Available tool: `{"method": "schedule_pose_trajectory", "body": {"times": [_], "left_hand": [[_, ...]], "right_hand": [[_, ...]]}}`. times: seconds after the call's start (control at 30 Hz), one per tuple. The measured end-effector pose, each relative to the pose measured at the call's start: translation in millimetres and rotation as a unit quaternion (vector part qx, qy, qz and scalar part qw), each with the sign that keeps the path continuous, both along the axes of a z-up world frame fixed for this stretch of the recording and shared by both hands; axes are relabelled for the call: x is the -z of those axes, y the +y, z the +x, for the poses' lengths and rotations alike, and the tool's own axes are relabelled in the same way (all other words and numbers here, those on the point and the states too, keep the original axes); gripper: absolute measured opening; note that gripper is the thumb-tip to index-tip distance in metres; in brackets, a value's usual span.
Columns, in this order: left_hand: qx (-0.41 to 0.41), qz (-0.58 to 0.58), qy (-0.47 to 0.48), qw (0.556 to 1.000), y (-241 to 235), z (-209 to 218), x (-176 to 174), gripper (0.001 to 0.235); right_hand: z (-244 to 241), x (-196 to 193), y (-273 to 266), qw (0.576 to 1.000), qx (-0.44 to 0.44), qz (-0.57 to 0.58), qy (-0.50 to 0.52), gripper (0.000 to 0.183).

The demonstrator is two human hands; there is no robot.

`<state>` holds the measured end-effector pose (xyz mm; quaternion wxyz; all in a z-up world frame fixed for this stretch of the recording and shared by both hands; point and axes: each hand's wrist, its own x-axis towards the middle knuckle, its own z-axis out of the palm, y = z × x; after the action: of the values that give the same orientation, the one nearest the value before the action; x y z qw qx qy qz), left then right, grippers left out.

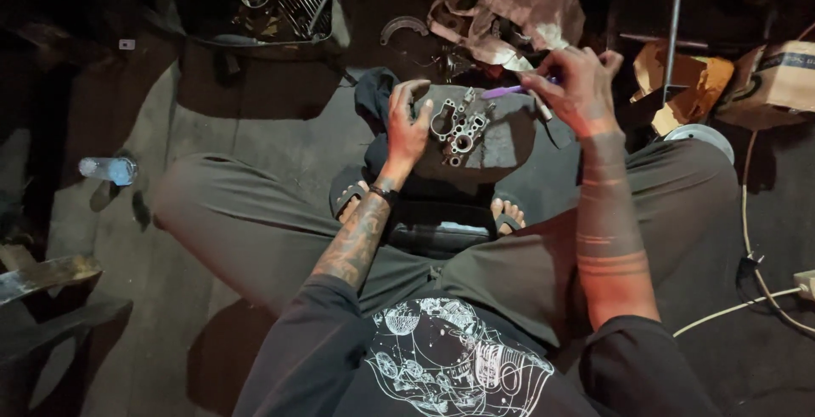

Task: Cleaning a motorcycle engine component using a toothbrush

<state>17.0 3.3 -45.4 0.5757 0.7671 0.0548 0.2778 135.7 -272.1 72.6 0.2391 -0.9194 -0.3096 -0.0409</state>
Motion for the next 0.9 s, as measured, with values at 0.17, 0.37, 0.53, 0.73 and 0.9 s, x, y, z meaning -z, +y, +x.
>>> {"method": "schedule_pose_trajectory", "body": {"times": [0.17,0.37,0.53,0.73,0.9], "left_hand": [[-0.003,0.01,0.011,1.0,-5,-4,-18,0.034],[-0.005,0.027,0.01,1.0,-4,-4,-26,0.032],[-0.005,0.028,0.016,0.999,-4,-5,-22,0.033],[-0.004,0.025,0.025,0.999,-5,-7,-29,0.032],[-0.006,0.026,0.028,0.999,-5,-6,-26,0.032]], "right_hand": [[6,12,11,0.998,0.017,-0.043,-0.036,0.039],[-3,-4,18,0.996,0.038,-0.041,-0.072,0.04],[11,25,15,0.987,0.107,-0.086,-0.087,0.036],[-8,-8,29,0.996,0.075,-0.023,0.049,0.035],[8,4,12,0.996,0.071,-0.057,-0.011,0.037]]}}
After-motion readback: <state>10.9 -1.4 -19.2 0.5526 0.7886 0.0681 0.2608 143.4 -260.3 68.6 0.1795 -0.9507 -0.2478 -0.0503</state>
